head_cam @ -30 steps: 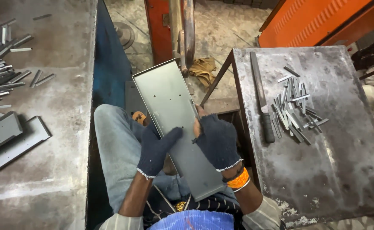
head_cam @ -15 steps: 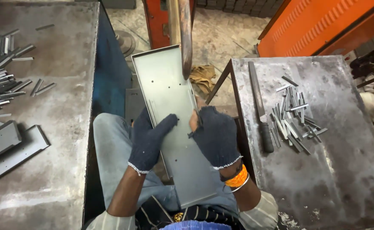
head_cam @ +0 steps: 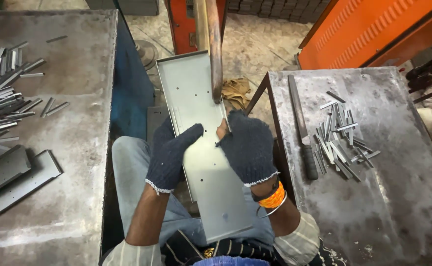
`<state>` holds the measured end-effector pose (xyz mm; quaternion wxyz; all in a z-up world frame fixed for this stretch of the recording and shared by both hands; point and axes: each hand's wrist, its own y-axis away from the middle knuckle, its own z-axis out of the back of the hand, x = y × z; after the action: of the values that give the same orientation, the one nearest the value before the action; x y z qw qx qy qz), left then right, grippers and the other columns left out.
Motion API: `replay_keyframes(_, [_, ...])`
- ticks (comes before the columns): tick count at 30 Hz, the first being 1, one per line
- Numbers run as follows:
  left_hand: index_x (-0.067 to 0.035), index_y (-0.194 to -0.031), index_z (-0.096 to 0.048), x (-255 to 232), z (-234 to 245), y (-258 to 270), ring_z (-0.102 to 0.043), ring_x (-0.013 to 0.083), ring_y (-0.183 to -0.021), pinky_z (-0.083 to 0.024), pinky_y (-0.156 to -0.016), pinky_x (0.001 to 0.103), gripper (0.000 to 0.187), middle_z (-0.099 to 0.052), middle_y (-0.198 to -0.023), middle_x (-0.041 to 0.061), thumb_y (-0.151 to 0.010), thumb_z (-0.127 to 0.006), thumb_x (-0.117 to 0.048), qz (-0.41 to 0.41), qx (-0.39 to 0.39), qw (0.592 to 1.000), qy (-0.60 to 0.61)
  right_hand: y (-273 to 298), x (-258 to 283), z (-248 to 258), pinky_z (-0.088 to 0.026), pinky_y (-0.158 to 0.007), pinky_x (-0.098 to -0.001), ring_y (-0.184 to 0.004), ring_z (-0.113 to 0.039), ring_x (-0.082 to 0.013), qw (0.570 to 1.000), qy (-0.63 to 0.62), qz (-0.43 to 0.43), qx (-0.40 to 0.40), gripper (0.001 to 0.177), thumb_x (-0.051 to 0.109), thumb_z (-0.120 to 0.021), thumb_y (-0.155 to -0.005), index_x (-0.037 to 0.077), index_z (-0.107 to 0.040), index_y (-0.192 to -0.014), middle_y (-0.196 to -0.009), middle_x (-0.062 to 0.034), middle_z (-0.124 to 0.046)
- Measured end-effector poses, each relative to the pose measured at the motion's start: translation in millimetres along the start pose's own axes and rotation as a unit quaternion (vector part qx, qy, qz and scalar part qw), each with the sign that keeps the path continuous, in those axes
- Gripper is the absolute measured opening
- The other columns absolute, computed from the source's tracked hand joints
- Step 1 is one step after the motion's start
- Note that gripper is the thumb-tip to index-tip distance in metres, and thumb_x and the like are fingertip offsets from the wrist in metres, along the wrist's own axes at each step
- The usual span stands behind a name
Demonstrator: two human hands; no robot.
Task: Spot welding small metal strips onto a larger metal plate component using a pedestal welder.
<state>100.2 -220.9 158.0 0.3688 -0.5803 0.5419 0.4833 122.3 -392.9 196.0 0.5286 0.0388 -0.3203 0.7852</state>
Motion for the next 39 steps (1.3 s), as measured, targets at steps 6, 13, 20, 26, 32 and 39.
replay_keyframes(6, [0.004, -0.119, -0.07, -14, -6, 6, -0.071, 0.0166, -0.086, -0.059, -0.075, 0.032, 0.036, -0.076, -0.103, 0.013, -0.086, -0.074, -0.01, 0.002, 0.007, 0.999, 0.047, 1, 4, 2, -0.049, -0.059, -0.052, -0.066, -0.066, -0.04, 1.0, 0.015, -0.005, -0.01, 0.021, 0.022, -0.068, -0.091, 0.006, -0.06, -0.08, -0.066, -0.0195, -0.062])
replay_keyframes(13, [0.005, -0.119, -0.07, -3, 0, 7, -0.072, 0.0177, -0.084, -0.059, -0.074, 0.032, 0.038, -0.077, -0.102, 0.013, -0.084, -0.074, -0.01, 0.024, -0.016, 0.999, 0.036, 8, 8, -1, -0.049, -0.058, -0.0521, -0.062, -0.065, -0.04, 1.0, 0.022, -0.001, 0.0, 0.022, 0.023, -0.065, -0.095, 0.007, -0.062, -0.081, -0.066, -0.0183, -0.063])
replay_keyframes(20, [0.007, -0.115, -0.072, -1, 0, -6, -0.072, 0.0171, -0.084, -0.059, -0.074, 0.032, 0.033, -0.078, -0.1, 0.013, -0.087, -0.073, -0.01, -0.032, 0.035, 0.999, 0.025, 4, 16, 16, -0.049, -0.061, -0.0544, -0.068, -0.065, -0.0431, 0.999, 0.023, -0.032, 0.012, 0.025, 0.024, -0.064, -0.096, 0.004, -0.061, -0.083, -0.07, -0.0221, -0.063])
replay_keyframes(26, [0.005, -0.116, -0.071, -11, 3, -38, -0.072, 0.0171, -0.085, -0.06, -0.077, 0.032, 0.033, -0.076, -0.102, 0.011, -0.085, -0.073, -0.006, -0.054, 0.035, 0.997, 0.05, 2, 4, 18, -0.05, -0.066, -0.054, -0.074, -0.066, -0.0433, 0.998, -0.028, -0.004, 0.056, 0.018, 0.019, -0.065, -0.09, 0.003, -0.06, -0.087, -0.073, -0.0223, -0.064])
replay_keyframes(32, [0.005, -0.111, -0.073, -35, 3, -49, -0.073, 0.0169, -0.079, -0.06, -0.072, 0.03, 0.029, -0.078, -0.095, 0.012, -0.086, -0.072, -0.008, -0.064, 0.021, 0.997, -0.024, -18, 2, 17, -0.051, -0.068, -0.0517, -0.076, -0.068, -0.0404, 0.992, -0.082, -0.02, 0.092, 0.014, 0.014, -0.066, -0.082, 0.004, -0.058, -0.08, -0.073, -0.0183, -0.067])
replay_keyframes(39, [0.006, -0.109, -0.073, -34, 5, -59, -0.073, 0.0164, -0.077, -0.059, -0.07, 0.03, 0.028, -0.077, -0.093, 0.012, -0.085, -0.073, -0.01, -0.052, 0.029, 0.998, -0.002, -22, -6, 6, -0.05, -0.07, -0.0526, -0.079, -0.068, -0.0417, 0.994, -0.07, -0.007, 0.08, 0.014, 0.013, -0.067, -0.085, 0.004, -0.058, -0.081, -0.076, -0.0202, -0.066])
